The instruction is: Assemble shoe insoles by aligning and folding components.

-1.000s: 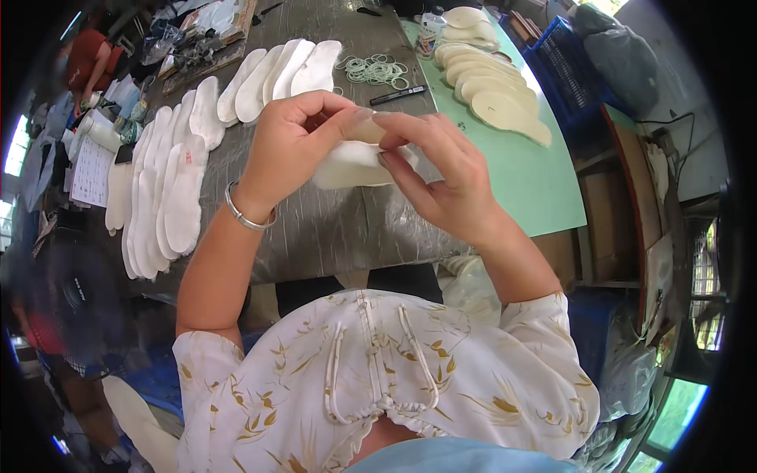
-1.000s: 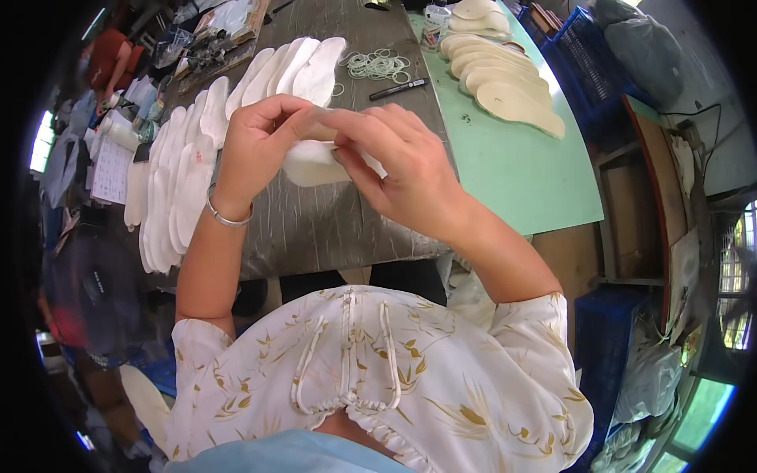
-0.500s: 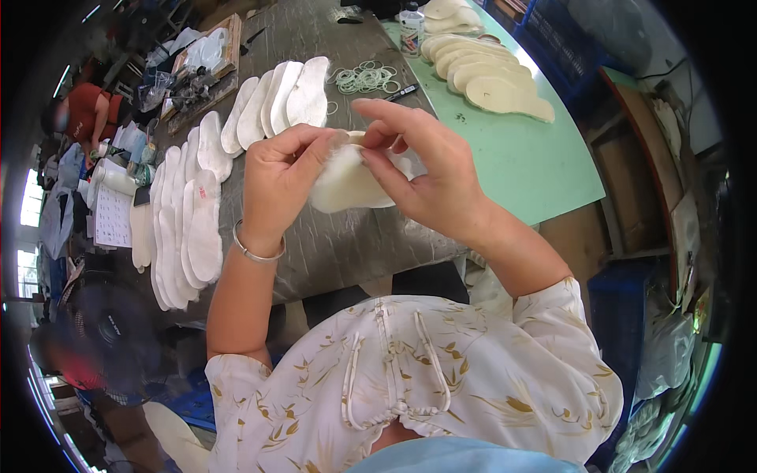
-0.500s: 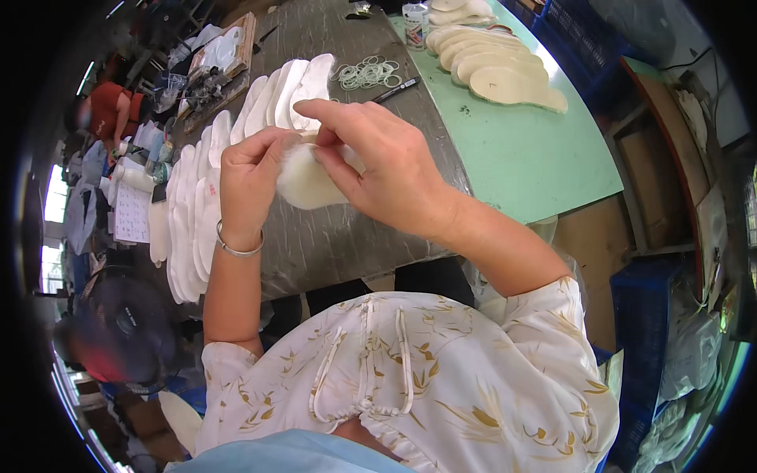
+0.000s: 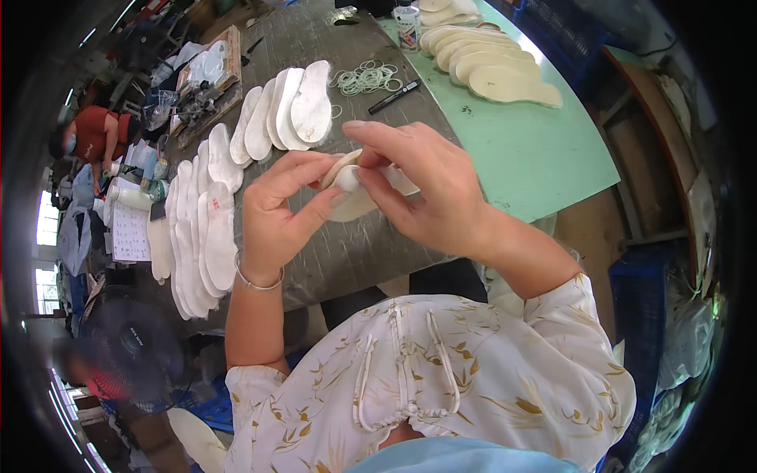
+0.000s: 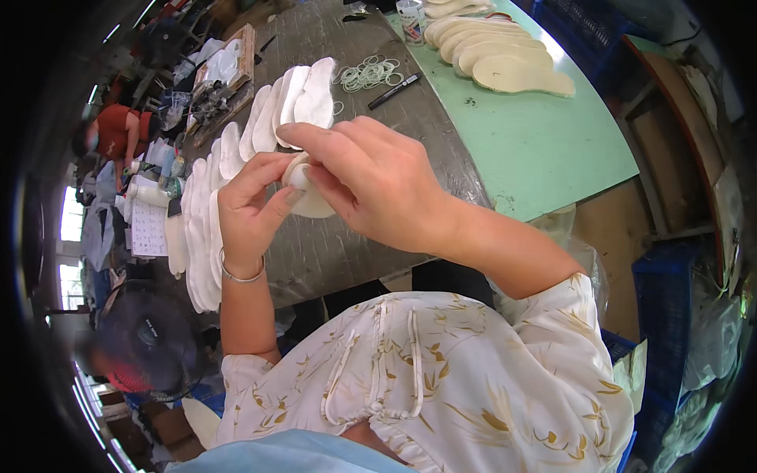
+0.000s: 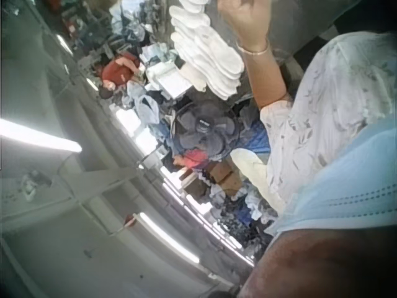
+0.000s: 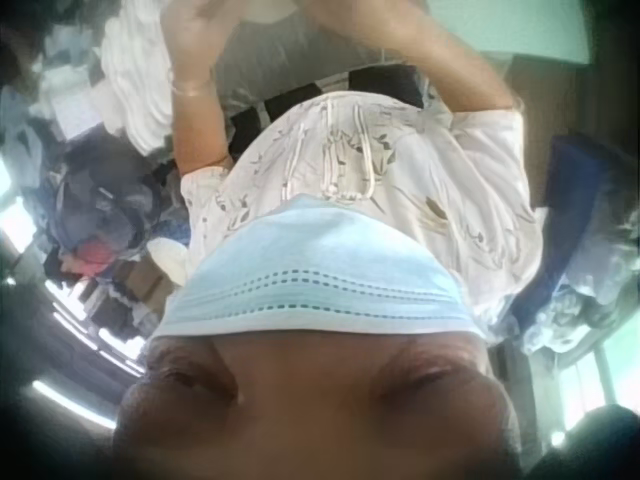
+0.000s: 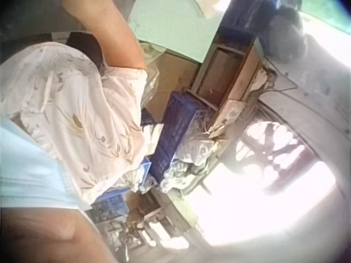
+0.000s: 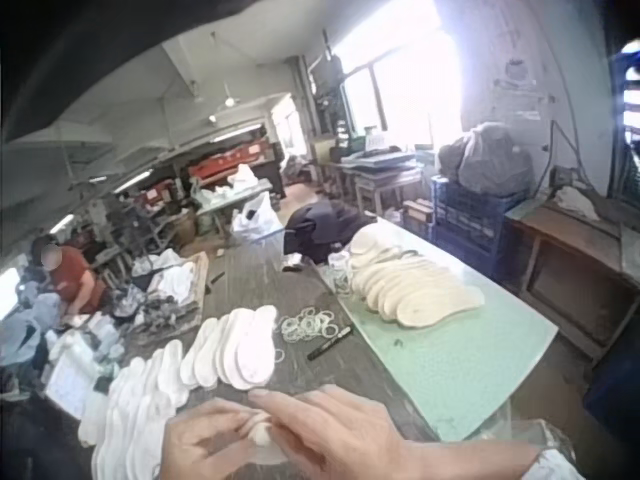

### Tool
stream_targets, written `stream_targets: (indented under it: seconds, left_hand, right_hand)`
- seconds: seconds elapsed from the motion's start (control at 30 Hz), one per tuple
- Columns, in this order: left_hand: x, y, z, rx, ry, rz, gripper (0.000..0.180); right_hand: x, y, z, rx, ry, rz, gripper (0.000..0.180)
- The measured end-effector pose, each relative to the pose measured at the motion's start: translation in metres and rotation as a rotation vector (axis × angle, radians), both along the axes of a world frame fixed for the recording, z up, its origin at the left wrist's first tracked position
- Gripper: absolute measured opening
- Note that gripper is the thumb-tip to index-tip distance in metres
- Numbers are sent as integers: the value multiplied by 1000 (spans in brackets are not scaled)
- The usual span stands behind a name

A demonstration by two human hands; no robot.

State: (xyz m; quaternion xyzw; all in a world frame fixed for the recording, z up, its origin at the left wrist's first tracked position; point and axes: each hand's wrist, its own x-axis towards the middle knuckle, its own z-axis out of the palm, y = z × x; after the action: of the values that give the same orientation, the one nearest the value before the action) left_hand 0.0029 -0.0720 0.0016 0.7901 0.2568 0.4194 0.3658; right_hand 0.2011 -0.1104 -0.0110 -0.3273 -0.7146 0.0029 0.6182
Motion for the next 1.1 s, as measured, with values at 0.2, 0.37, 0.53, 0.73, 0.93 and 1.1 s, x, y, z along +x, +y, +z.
stream_targets:
  seconds: [0.2, 0.37, 0.53, 0.73, 0.93, 1.1]
  left_hand:
    - [4, -7, 3, 132, 32, 88, 20]
    - [-1, -10, -5, 91, -77, 186, 16]
    - [-5, -8, -9, 69, -149, 151, 17]
    - [0, -13, -11, 95, -121, 163, 17]
    - [3, -17, -13, 100, -142, 131, 16]
    - [3, -15, -13, 184, -102, 104, 15]
  right_hand:
    - [0, -1, 0, -6, -14, 6, 45]
    - [7, -6, 0, -110, 111, 130, 43]
    - [13, -9, -12, -214, 131, 143, 25]
    - [9, -10, -10, -189, 129, 109, 13]
    - [7, -12, -12, -218, 202, 112, 16]
    - [11, -12, -10, -171, 84, 95, 15]
